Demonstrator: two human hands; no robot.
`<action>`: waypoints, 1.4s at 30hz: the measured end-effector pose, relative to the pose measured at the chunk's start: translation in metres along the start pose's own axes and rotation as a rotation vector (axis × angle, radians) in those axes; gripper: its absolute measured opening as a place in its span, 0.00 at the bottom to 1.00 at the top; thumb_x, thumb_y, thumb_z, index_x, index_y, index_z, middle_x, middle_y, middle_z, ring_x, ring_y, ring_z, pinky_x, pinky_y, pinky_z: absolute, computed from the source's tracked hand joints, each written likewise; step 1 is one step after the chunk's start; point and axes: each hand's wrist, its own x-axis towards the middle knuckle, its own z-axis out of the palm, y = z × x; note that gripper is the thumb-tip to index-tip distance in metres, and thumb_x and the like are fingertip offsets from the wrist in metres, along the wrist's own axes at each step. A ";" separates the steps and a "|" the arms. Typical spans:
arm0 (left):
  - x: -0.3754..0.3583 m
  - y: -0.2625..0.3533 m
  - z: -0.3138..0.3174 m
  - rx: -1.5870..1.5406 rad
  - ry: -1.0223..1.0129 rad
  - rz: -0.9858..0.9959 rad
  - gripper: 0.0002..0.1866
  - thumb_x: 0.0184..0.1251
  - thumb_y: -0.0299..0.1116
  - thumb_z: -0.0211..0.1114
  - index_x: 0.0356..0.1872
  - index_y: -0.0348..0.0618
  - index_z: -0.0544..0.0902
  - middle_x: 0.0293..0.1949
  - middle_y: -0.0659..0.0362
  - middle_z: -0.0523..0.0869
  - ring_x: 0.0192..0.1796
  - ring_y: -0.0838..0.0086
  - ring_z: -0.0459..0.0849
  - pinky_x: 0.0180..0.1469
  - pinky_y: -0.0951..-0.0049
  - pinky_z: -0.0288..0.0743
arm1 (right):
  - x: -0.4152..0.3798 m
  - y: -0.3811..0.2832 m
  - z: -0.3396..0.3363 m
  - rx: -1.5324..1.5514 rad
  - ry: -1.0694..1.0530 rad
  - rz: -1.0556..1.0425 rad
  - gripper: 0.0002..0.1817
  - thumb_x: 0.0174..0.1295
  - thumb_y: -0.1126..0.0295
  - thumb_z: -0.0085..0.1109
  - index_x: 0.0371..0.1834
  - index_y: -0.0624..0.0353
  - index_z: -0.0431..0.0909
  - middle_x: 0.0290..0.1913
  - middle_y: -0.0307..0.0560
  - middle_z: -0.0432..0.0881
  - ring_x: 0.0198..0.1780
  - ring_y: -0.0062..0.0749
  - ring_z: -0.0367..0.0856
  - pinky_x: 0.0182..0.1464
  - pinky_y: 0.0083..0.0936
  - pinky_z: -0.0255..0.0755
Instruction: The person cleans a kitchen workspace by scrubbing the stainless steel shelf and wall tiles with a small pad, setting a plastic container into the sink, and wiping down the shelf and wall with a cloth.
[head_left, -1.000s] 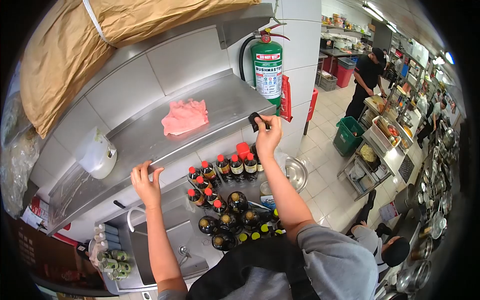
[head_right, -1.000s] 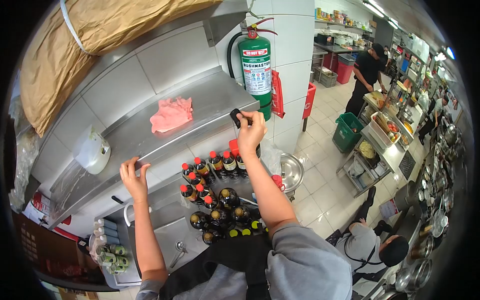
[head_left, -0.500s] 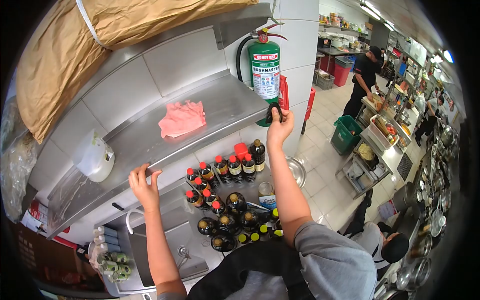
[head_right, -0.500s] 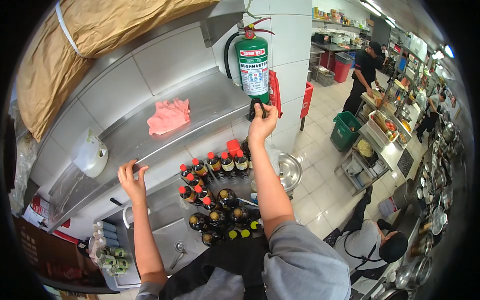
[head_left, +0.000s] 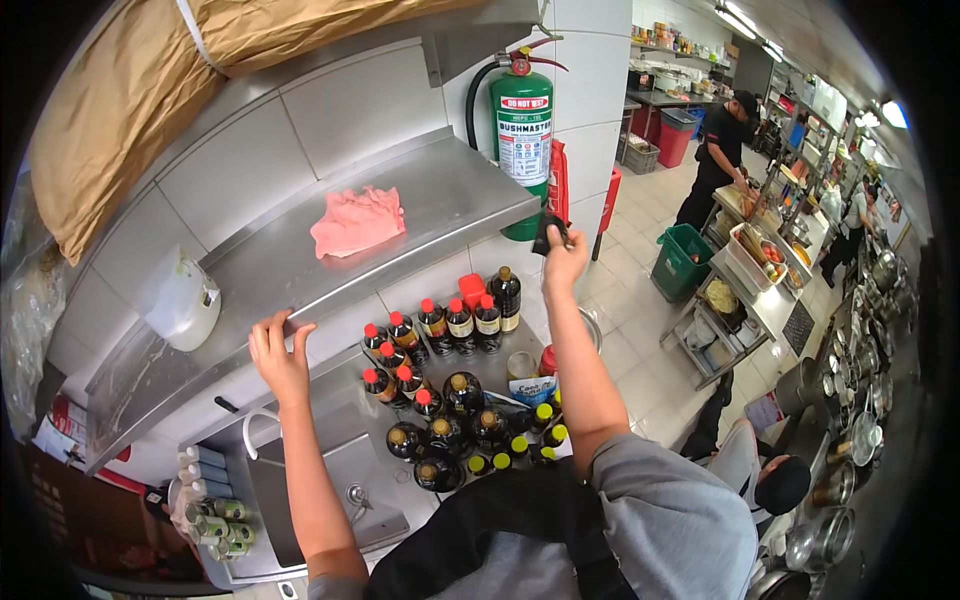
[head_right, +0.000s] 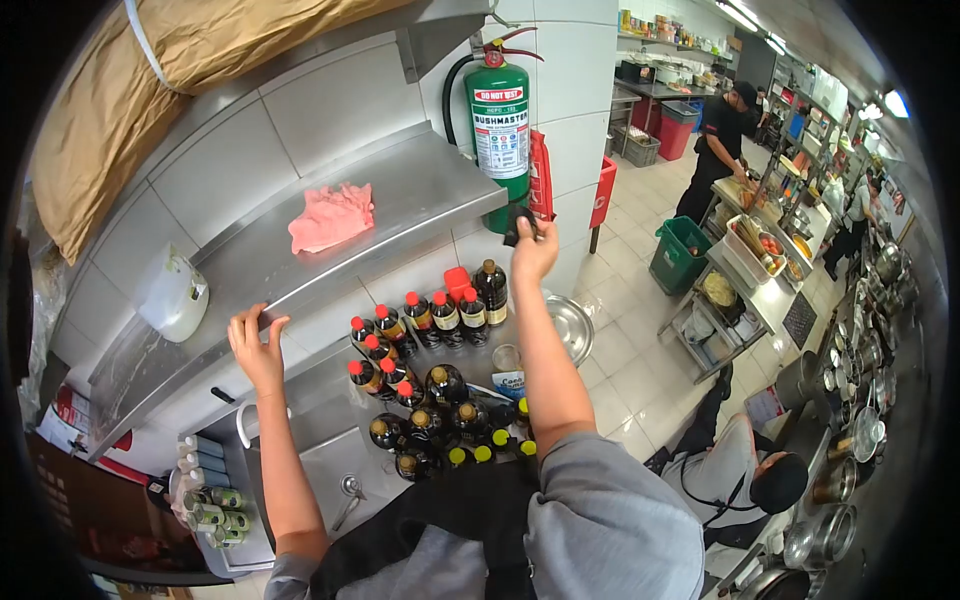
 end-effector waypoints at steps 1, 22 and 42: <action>0.003 -0.001 0.002 -0.006 0.008 0.003 0.23 0.52 0.44 0.79 0.47 0.46 0.86 0.41 0.57 0.80 0.44 0.60 0.78 0.51 0.59 0.72 | 0.004 -0.006 -0.008 -0.052 0.003 -0.102 0.11 0.61 0.75 0.73 0.36 0.59 0.77 0.31 0.35 0.81 0.32 0.18 0.75 0.37 0.19 0.71; 0.001 0.000 0.003 0.004 0.023 -0.016 0.23 0.50 0.44 0.80 0.46 0.46 0.86 0.40 0.58 0.79 0.43 0.61 0.78 0.49 0.60 0.72 | -0.035 -0.029 0.044 -0.070 -0.078 -0.308 0.11 0.60 0.78 0.72 0.35 0.61 0.75 0.36 0.37 0.77 0.35 0.21 0.73 0.42 0.20 0.71; 0.005 -0.011 -0.014 -0.128 -0.061 -0.079 0.21 0.48 0.27 0.78 0.47 0.46 0.86 0.39 0.59 0.80 0.43 0.62 0.79 0.51 0.60 0.73 | -0.210 -0.102 0.105 -0.478 -0.662 -0.876 0.08 0.54 0.66 0.72 0.35 0.50 0.83 0.35 0.39 0.81 0.41 0.38 0.80 0.45 0.41 0.64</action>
